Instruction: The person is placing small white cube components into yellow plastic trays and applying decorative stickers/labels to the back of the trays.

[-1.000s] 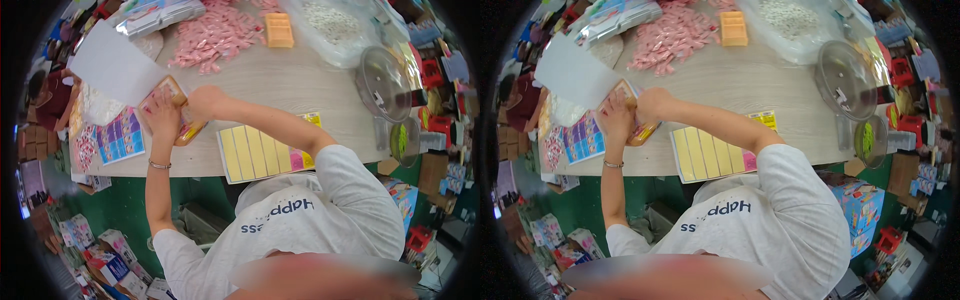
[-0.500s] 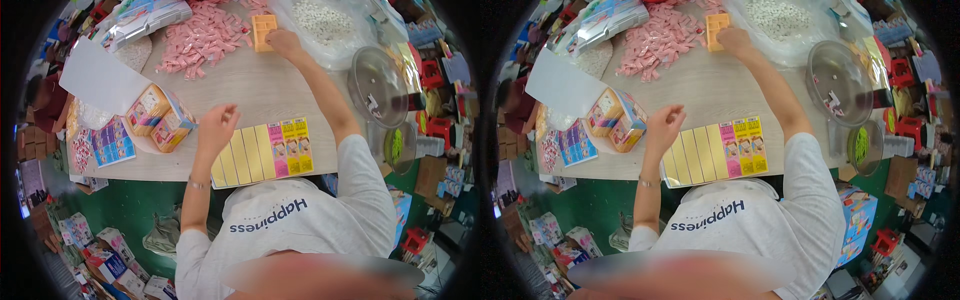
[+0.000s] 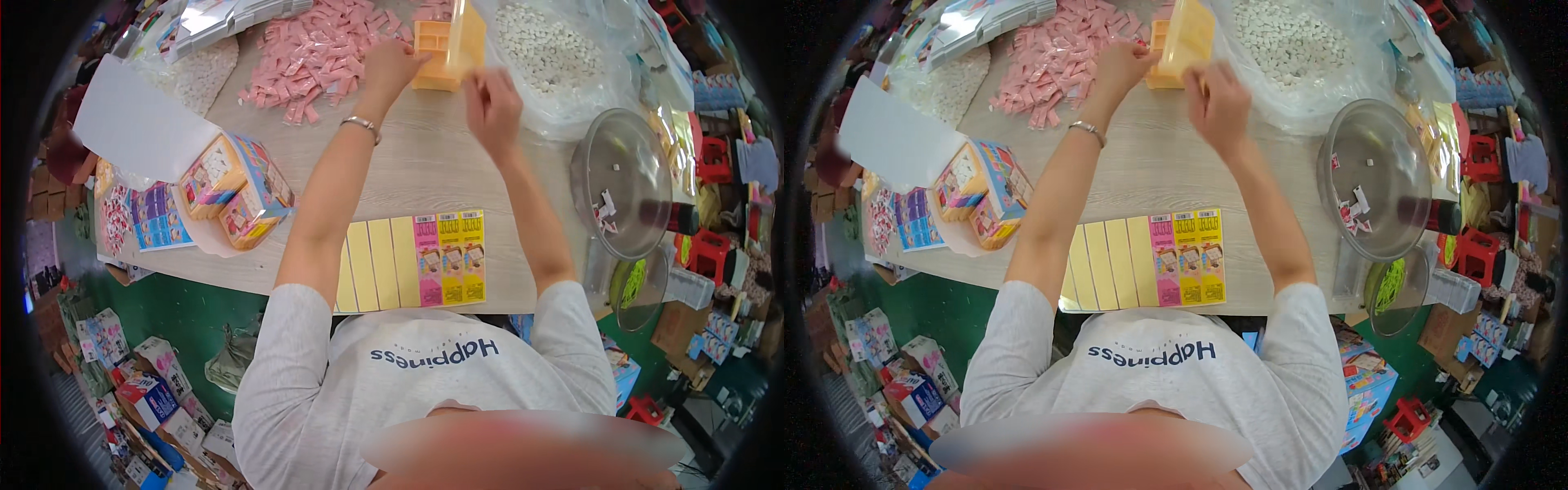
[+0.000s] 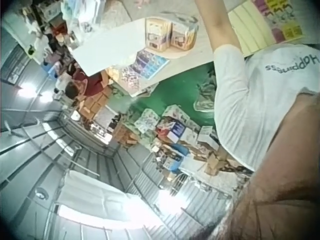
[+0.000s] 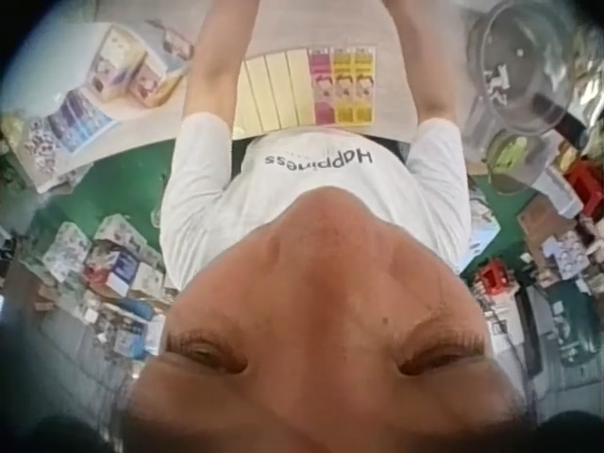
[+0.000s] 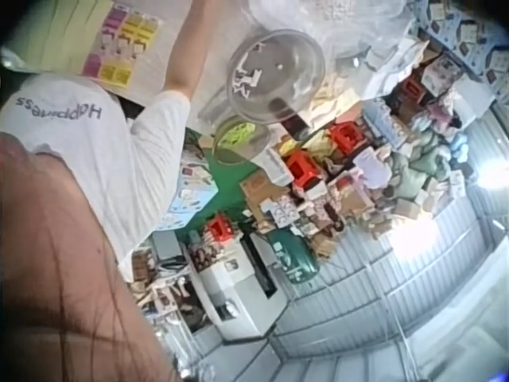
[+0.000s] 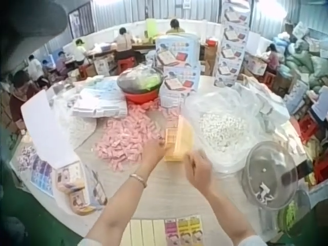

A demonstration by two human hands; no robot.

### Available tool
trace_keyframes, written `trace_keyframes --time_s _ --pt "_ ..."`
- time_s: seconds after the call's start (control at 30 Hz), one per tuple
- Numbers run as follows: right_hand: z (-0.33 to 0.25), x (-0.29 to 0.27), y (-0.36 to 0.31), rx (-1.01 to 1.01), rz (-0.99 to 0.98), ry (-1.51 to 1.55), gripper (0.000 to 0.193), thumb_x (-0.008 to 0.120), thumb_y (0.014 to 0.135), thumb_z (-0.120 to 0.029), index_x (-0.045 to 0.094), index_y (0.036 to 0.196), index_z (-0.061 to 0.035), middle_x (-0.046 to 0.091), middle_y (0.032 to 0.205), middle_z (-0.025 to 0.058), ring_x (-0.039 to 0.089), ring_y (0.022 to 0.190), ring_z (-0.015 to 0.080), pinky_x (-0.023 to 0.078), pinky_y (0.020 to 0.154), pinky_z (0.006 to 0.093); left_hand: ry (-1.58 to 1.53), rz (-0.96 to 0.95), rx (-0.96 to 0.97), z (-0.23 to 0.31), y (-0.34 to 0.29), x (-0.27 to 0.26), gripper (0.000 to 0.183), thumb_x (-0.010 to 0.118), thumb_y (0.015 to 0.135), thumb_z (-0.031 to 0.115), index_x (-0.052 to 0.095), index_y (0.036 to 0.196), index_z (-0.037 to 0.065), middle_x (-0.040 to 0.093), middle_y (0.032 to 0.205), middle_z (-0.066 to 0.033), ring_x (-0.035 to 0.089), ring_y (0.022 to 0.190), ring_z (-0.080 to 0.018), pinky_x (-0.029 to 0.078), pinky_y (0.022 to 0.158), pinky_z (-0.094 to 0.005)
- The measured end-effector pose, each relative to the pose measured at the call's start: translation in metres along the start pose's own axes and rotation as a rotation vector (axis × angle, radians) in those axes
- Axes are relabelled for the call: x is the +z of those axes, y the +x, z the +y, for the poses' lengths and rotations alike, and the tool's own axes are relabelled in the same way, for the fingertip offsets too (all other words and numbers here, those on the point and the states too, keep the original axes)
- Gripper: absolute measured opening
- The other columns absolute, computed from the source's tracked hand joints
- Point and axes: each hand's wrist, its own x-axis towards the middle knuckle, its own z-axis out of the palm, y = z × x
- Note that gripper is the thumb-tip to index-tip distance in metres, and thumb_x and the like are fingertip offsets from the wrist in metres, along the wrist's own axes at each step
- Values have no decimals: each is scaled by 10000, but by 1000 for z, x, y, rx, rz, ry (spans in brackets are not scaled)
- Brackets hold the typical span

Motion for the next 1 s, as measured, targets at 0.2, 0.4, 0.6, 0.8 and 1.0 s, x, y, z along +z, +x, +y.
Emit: trace_keyframes --time_s 0.2,0.4,0.6,0.8,1.0 --pt "-24 -51 -113 -228 -382 -63 74 721 790 -58 672 841 -83 614 717 60 620 623 249 498 549 358 112 169 -81 15 12 13 194 649 830 253 742 813 84 738 924 -102 712 827 -337 570 715 -435" --pt "-25 -49 -137 -149 -589 -160 95 730 793 -162 680 857 -113 635 812 32 640 714 221 517 568 360 66 381 90 31 5 -15 207 610 840 248 722 821 76 714 865 -149 697 804 -350 556 693 -436" --pt "-12 -30 -46 -44 -353 -253 100 719 841 -160 720 925 -106 676 866 65 658 755 275 539 617 369 -150 229 -135 -17 -91 -107 264 683 776 309 694 801 47 696 772 -155 682 753 -346 529 682 -438" --pt "53 55 35 -177 -491 -476 142 646 877 -242 731 957 -161 682 953 -19 652 941 251 542 773 393 35 21 -415 -75 -200 -61 240 703 797 281 691 854 48 695 772 -95 666 750 -317 532 699 -417" --pt "44 59 31 -98 -520 -426 135 611 900 -239 705 916 -143 675 949 -10 655 926 250 532 766 387 240 161 133 -57 -205 -29 282 705 865 278 683 1110 140 597 1336 -99 571 1202 -260 468 974 -452"
